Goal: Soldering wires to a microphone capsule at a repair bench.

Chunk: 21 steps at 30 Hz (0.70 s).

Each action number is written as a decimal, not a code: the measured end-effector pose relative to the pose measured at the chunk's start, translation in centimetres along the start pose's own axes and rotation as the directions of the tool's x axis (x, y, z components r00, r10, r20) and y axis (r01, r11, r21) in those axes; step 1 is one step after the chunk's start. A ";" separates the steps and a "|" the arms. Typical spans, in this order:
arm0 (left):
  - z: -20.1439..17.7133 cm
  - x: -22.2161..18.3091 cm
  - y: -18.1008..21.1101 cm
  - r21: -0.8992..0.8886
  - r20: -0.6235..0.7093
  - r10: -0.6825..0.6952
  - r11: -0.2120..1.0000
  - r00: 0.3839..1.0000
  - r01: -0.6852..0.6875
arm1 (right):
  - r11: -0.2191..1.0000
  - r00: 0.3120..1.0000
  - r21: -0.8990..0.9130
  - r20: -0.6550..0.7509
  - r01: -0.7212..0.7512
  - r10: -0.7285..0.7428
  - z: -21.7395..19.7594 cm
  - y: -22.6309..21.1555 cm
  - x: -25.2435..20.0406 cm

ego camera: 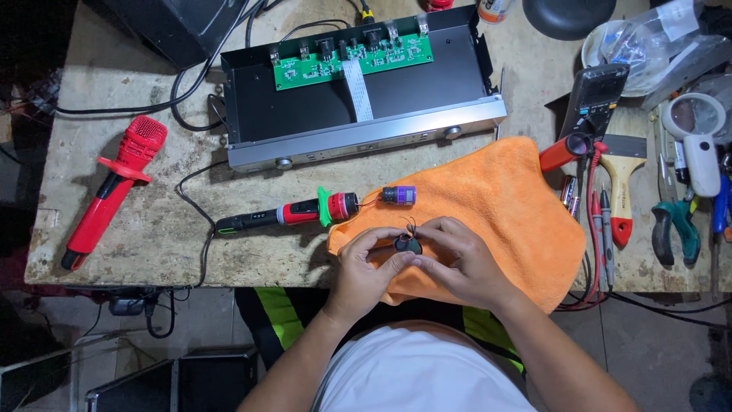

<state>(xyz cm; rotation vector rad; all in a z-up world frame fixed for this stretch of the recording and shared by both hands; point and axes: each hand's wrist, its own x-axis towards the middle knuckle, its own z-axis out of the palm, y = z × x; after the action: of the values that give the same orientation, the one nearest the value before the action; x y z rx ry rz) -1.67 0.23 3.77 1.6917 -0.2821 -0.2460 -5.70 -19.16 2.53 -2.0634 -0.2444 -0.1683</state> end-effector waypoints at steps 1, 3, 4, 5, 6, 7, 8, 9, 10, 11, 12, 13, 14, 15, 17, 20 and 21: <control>0.1 -0.1 -0.2 0.051 0.017 0.038 0.998 0.999 -0.039 | 0.994 0.999 0.097 -0.005 -0.041 0.042 -0.3 -0.4 -0.1; -0.3 -0.1 0.0 0.074 0.004 0.081 0.994 0.997 -0.081 | 0.971 0.995 0.221 -0.012 -0.089 0.095 -0.5 -0.1 -0.1; -0.4 -0.1 0.1 0.099 -0.010 0.123 0.988 0.992 -0.122 | 0.929 0.989 0.344 -0.013 -0.133 0.146 -0.6 0.1 -0.1; -0.4 -0.2 0.2 0.098 -0.009 0.123 0.988 0.992 -0.122 | 0.930 0.989 0.343 -0.013 -0.134 0.147 -0.5 0.5 -0.4; -0.4 -0.2 0.3 0.134 -0.002 0.159 0.978 0.987 -0.157 | 0.867 0.976 0.461 -0.014 -0.188 0.219 -0.4 0.8 -0.6; -0.4 -0.3 0.4 0.170 0.004 0.193 0.967 0.981 -0.191 | 0.787 0.958 0.570 -0.003 -0.235 0.288 -0.3 1.2 -0.9; -0.3 -0.4 0.3 0.168 0.004 0.193 0.967 0.981 -0.191 | 0.787 0.957 0.570 -0.003 -0.236 0.289 -0.4 1.0 -0.9; -0.3 -0.6 0.3 0.221 0.014 0.216 0.951 0.976 -0.214 | 0.780 0.956 0.577 0.001 -0.242 0.295 -0.3 0.9 -0.8; -0.3 -0.7 0.3 0.274 0.025 0.239 0.932 0.971 -0.236 | 0.773 0.954 0.584 0.006 -0.247 0.301 -0.3 0.8 -0.7; -0.2 -0.8 0.2 0.275 0.021 0.237 0.933 0.971 -0.234 | 0.773 0.954 0.584 0.010 -0.249 0.300 -0.2 0.2 -0.5; -0.2 -0.9 0.1 0.313 0.046 0.319 0.896 0.947 -0.317 | 0.785 0.951 0.564 0.004 -0.257 0.309 -0.1 -0.3 -0.3; -0.1 -1.0 0.0 0.349 0.074 0.397 0.849 0.915 -0.397 | 0.796 0.949 0.544 -0.003 -0.264 0.317 0.0 -0.9 -0.1; -0.1 -1.2 -0.2 0.352 0.070 0.396 0.849 0.915 -0.394 | 0.796 0.949 0.545 0.001 -0.264 0.314 0.1 -1.0 -0.1; -0.2 -1.3 -0.3 0.398 0.100 0.454 0.797 0.885 -0.454 | 0.814 0.945 0.516 -0.026 -0.266 0.325 0.2 -1.1 0.0; -0.4 -1.3 -0.9 0.442 0.132 0.509 0.738 0.851 -0.510 | 0.831 0.941 0.487 -0.054 -0.267 0.334 0.1 -1.4 0.1; -0.7 -1.0 -1.4 0.580 0.174 0.634 0.553 0.754 -0.598 | 0.826 0.923 0.489 -0.100 -0.280 0.372 -0.4 -1.3 -0.1; -0.8 -0.7 -1.1 0.644 0.196 0.662 0.469 0.723 -0.605 | 0.818 0.914 0.494 -0.103 -0.295 0.392 -0.4 -0.9 -0.2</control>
<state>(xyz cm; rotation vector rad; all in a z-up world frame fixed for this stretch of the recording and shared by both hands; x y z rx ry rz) -2.05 1.38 2.80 2.1613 -1.0294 0.5785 -6.11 -19.12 3.47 -1.5552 0.2062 -0.0802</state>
